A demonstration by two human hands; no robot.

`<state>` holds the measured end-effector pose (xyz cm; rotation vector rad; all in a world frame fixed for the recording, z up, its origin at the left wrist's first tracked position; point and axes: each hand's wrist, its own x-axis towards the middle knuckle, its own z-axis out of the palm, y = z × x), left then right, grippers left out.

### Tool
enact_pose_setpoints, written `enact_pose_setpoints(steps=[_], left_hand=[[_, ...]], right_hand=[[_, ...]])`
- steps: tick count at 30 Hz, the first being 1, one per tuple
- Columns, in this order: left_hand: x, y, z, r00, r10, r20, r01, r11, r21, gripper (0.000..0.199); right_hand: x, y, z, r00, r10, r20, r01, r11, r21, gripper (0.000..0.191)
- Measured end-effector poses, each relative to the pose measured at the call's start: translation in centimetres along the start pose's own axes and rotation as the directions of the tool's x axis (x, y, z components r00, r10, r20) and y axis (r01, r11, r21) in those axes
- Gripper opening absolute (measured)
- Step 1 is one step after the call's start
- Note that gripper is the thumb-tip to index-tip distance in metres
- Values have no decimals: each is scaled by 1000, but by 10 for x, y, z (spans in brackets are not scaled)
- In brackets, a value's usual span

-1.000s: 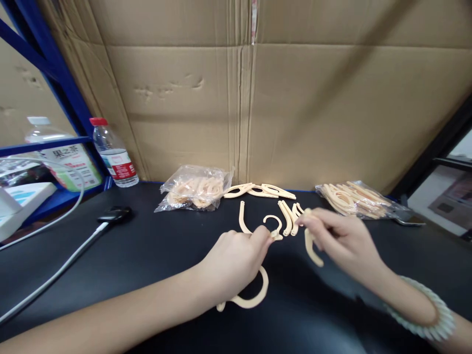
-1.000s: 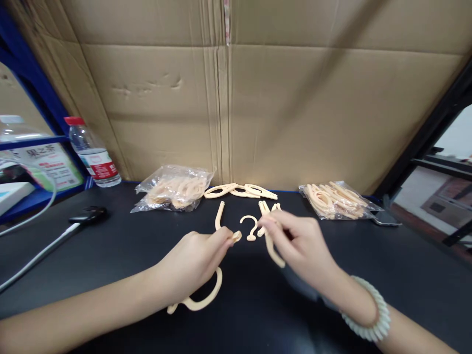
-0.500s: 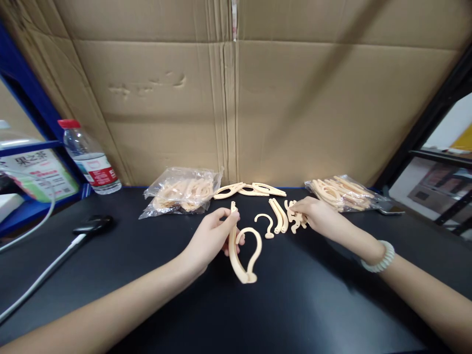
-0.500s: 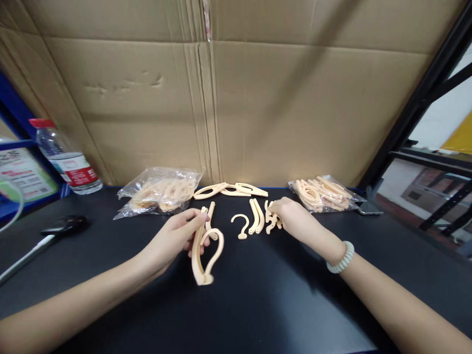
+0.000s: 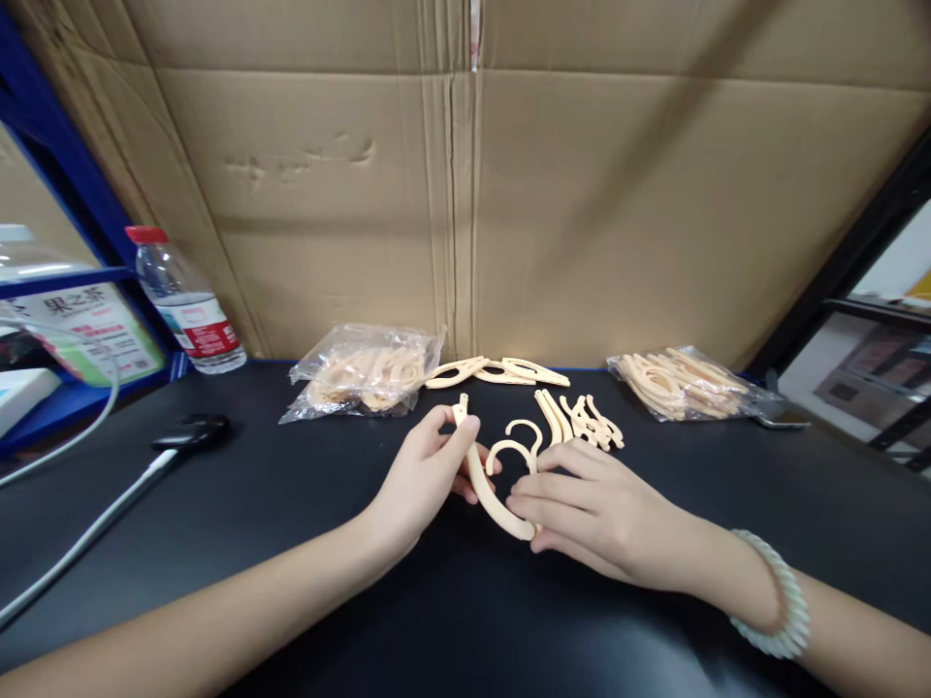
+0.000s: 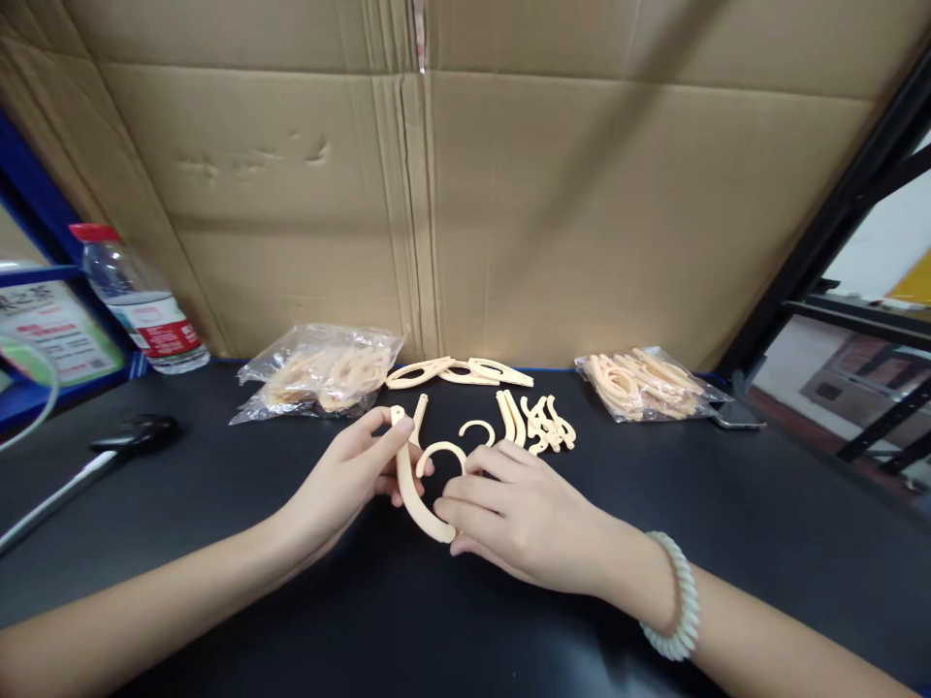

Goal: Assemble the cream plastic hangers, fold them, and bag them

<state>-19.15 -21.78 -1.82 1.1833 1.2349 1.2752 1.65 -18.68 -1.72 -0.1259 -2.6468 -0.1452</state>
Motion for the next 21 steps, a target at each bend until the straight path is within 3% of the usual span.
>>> enact_pose_setpoints(steps=[4,6,8,10,12,13,17,21], left_hand=[[-2,-3,1,988,155,12,-156,985,77,24],[-3,-3,-2,932,358,-51,-343,919,194,33],[-5,-2,-5,779,627,-14,-562,708,428,37],[-8,-1,-7,583,774,247,-713,342,612,36],[-10,-1,-7,450,708,544,-793,37,608,32],[-11,-1,-6,425,651,629,-809,-39,587,28],[-11,-4,-3,492,529,691,-785,-73,615,16],[-10,-2,-4,496,464,734,-802,-79,592,20]], right_hand=[[-2,4,5,1000,10,-13,-10,1000,-20,15],[-3,6,7,998,27,-61,-30,998,-47,14],[-3,8,7,988,83,-130,-91,994,-59,13],[-4,9,8,972,136,-190,-150,987,-64,11],[-4,8,9,965,148,-217,-168,983,-77,9],[-4,6,9,966,140,-218,-162,983,-85,9],[-1,-2,7,966,105,-236,-128,988,-86,9],[1,-4,5,972,69,-224,-106,982,-157,17]])
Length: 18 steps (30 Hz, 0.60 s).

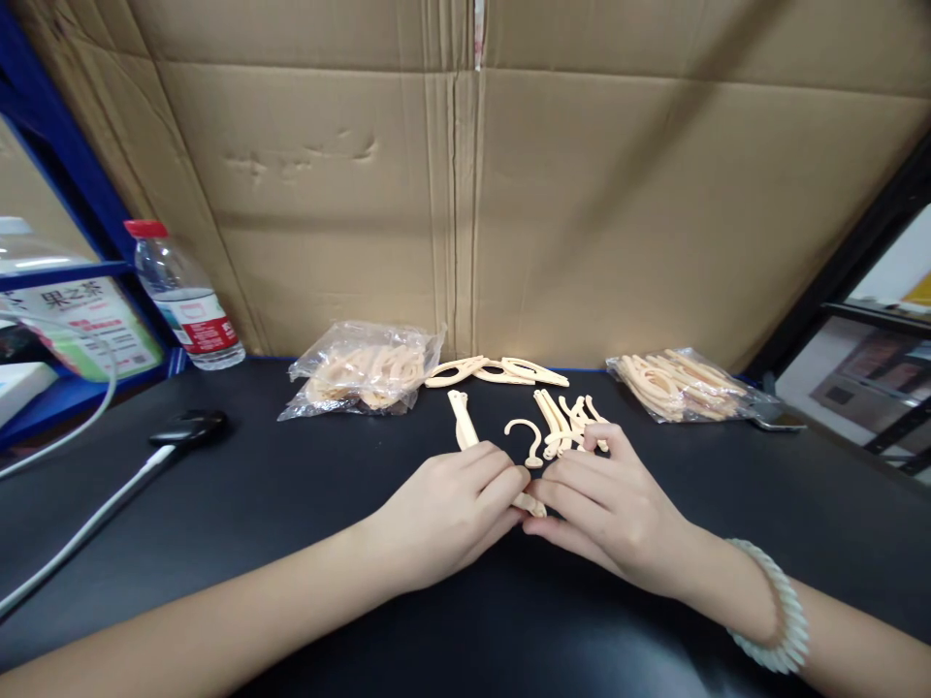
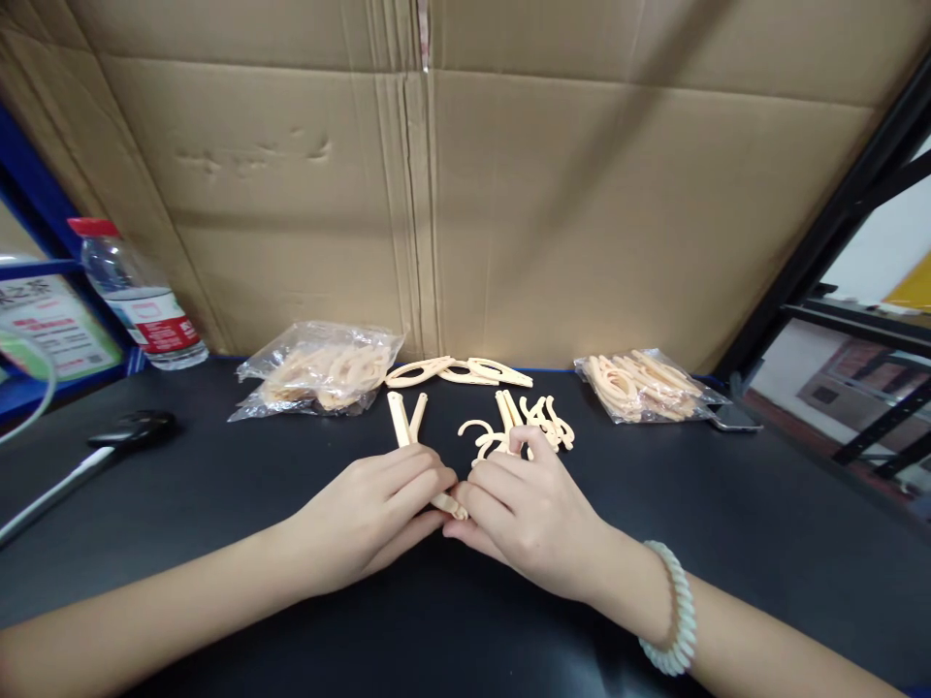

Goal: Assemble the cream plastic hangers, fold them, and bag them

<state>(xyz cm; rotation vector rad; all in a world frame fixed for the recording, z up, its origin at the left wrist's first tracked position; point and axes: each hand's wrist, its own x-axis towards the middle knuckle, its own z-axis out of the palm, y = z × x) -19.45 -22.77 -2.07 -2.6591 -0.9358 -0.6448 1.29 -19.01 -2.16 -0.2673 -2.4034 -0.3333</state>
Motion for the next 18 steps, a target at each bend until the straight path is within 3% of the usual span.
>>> enact_pose_setpoints(steps=[5,8,14,18], left_hand=[[-1,0,1,996,-68,52,69,998,-12,23],[-1,0,1,993,-58,105,54,998,34,18],[-3,-2,0,982,-28,184,25,999,23,17],[-2,-5,-6,993,43,114,-50,997,60,22]], right_hand=[[-1,6,0,999,-30,36,33,994,-103,30],[-3,8,2,997,-30,64,34,997,-71,31],[-5,5,8,970,141,198,-195,938,287,22],[-3,10,6,932,267,246,-354,817,455,23]])
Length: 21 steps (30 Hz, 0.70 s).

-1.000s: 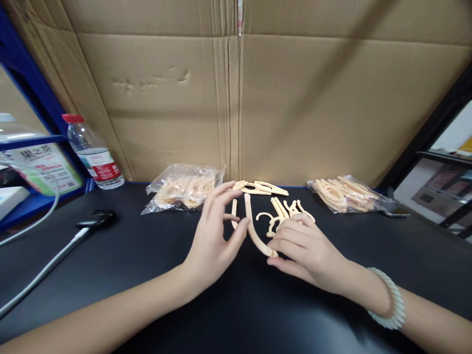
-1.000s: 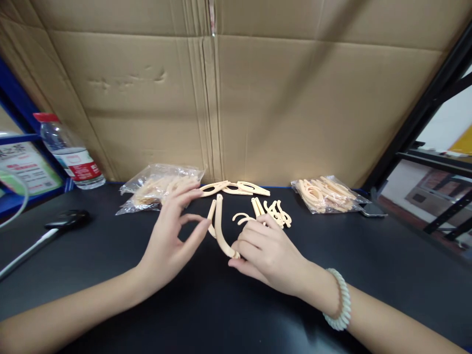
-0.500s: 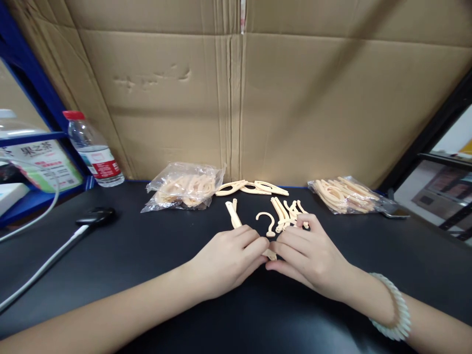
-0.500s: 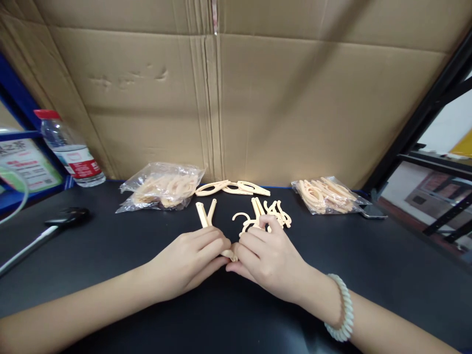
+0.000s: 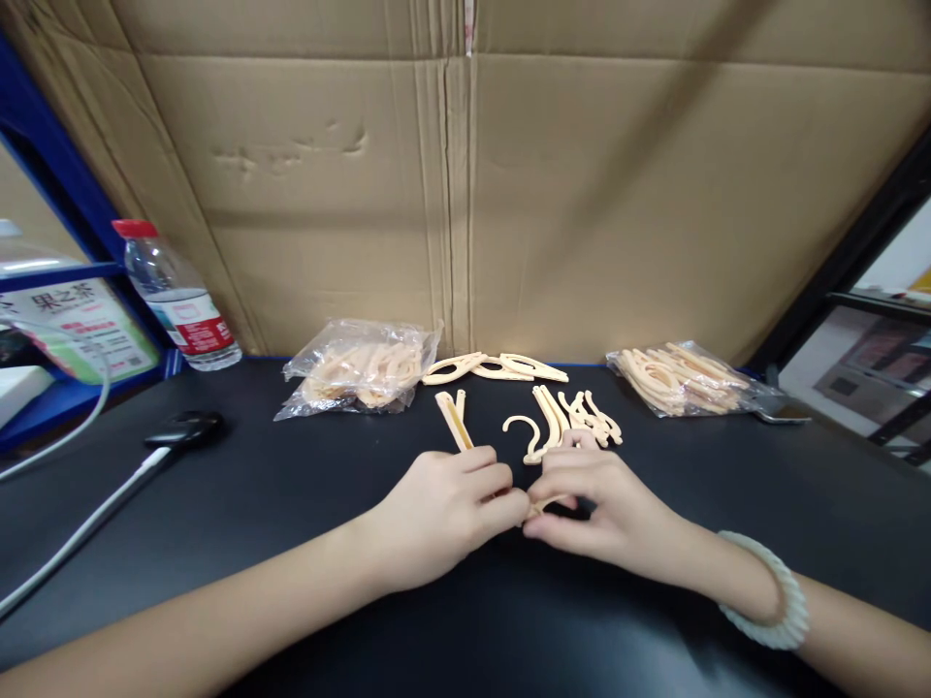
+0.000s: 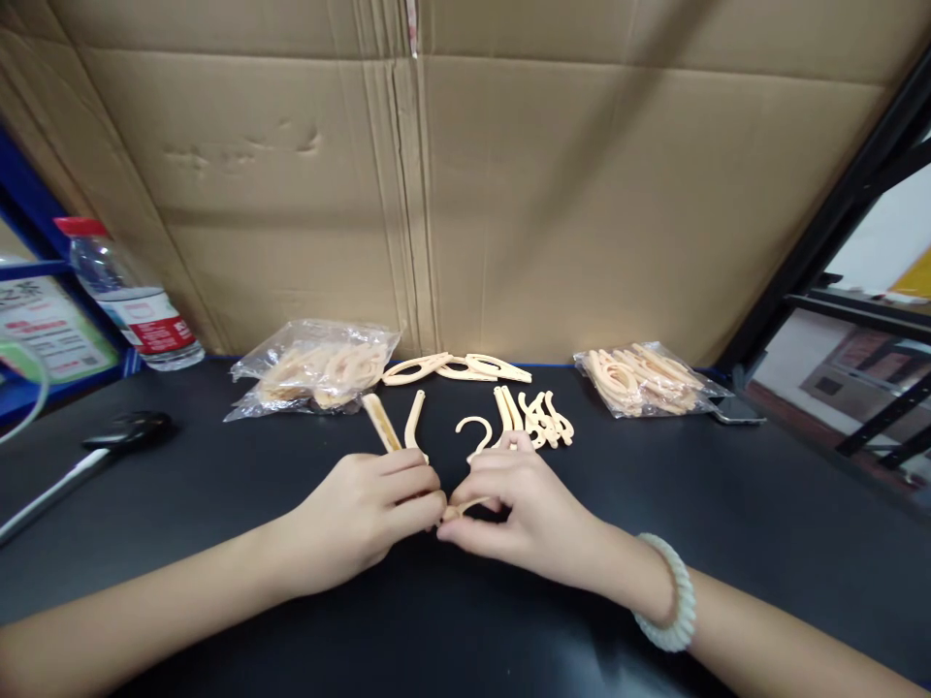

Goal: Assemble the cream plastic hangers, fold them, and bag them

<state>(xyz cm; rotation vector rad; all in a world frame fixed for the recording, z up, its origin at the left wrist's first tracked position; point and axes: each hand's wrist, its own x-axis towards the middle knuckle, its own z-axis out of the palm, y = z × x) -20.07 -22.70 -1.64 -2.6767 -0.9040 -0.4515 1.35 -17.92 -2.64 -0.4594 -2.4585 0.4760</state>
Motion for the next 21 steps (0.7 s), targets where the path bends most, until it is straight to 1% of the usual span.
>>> enact_pose_setpoints(steps=[2,3,5,6,8,10,12,17,19,21], left_hand=[[1,-4,-6,998,0,-68,-1,1000,-4,24],[1,-7,-9,995,-24,-96,21,999,-25,23],[1,-14,-16,991,-88,-101,81,994,-69,17],[1,-19,-18,992,-109,-69,104,992,-71,13],[-1,-28,-21,990,-135,50,138,989,-56,11],[-3,-36,-20,972,-158,175,166,986,-35,11],[-5,-43,-16,955,-166,246,183,982,-49,15],[-8,-53,-9,958,-143,249,187,969,-163,22],[-8,-53,-9,958,-142,250,186,969,-161,23],[-8,-50,-8,953,-185,239,219,968,-125,21]], right_hand=[[2,6,-5,996,70,-52,-69,997,36,25],[2,11,-7,994,80,-80,-79,997,16,25],[2,21,-10,990,52,-131,-62,995,-73,20],[2,26,-10,989,34,-146,-52,991,-123,18],[1,34,-9,989,21,-145,-51,976,-211,16],[1,40,-6,992,17,-124,-52,959,-279,15],[0,43,-3,995,14,-102,-45,949,-312,14],[0,46,4,998,22,-61,-41,944,-327,13],[0,45,4,998,37,-51,-51,943,-328,13],[-1,43,3,998,46,-48,-59,941,-332,13]])
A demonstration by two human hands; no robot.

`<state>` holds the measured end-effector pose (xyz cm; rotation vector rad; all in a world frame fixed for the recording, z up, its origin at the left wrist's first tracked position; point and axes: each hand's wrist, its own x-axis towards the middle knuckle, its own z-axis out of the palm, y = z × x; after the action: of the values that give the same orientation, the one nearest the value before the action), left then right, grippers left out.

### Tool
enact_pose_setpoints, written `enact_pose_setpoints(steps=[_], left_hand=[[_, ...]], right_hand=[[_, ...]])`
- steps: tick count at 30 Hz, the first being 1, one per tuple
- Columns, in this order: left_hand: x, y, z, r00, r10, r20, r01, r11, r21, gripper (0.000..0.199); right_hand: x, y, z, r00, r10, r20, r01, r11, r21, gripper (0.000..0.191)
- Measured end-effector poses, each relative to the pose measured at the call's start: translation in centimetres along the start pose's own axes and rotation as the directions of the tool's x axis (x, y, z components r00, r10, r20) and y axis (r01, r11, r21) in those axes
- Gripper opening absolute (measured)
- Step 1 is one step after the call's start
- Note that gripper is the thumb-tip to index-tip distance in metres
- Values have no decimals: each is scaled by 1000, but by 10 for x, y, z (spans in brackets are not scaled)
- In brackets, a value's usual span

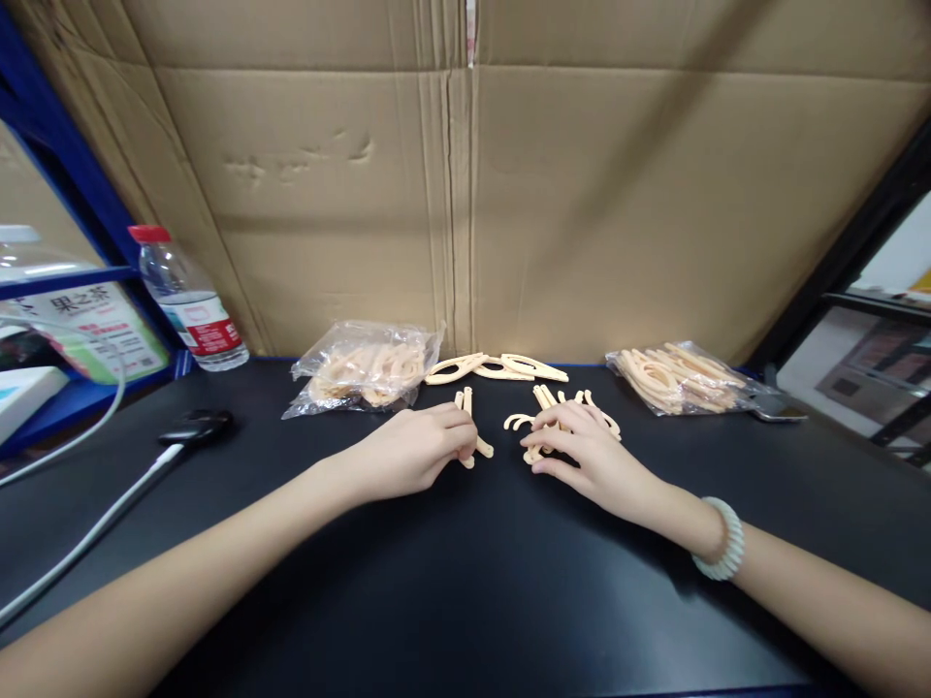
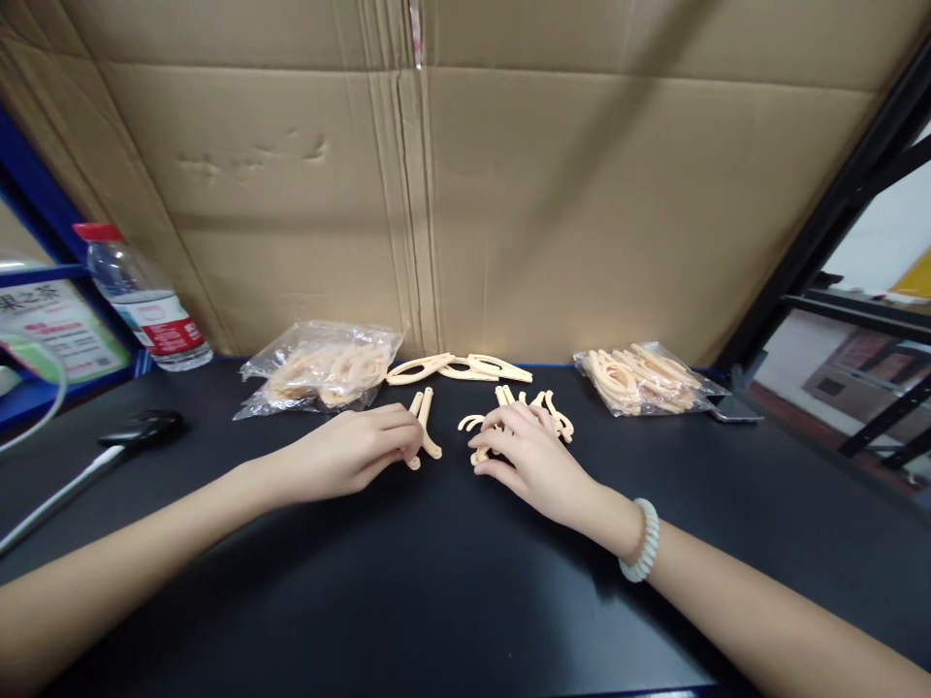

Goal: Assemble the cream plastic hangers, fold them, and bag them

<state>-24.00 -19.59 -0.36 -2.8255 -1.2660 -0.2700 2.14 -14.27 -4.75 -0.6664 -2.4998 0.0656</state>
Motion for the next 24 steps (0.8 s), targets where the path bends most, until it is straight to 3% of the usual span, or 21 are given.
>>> enact_pose_setpoints(steps=[3,6,11,16,19,24], left_hand=[[-1,7,4,994,-101,-45,103,994,47,16],[0,13,13,984,-155,-88,161,985,59,27],[5,9,31,978,-95,-187,91,995,-27,14],[9,0,40,965,-58,-255,40,996,-77,15],[9,-2,41,964,-47,-262,20,994,-103,15],[9,-2,41,958,-55,-280,27,994,-105,15]], right_hand=[[0,-3,-4,1000,5,5,-5,1000,-24,14],[1,-5,-4,999,7,33,-6,1000,-26,13],[7,-2,5,999,54,8,-53,996,-70,6],[11,13,-2,997,68,-28,-68,998,-17,17],[7,22,-16,998,45,50,-47,999,28,22],[5,26,-26,985,17,170,-8,999,-53,24]])
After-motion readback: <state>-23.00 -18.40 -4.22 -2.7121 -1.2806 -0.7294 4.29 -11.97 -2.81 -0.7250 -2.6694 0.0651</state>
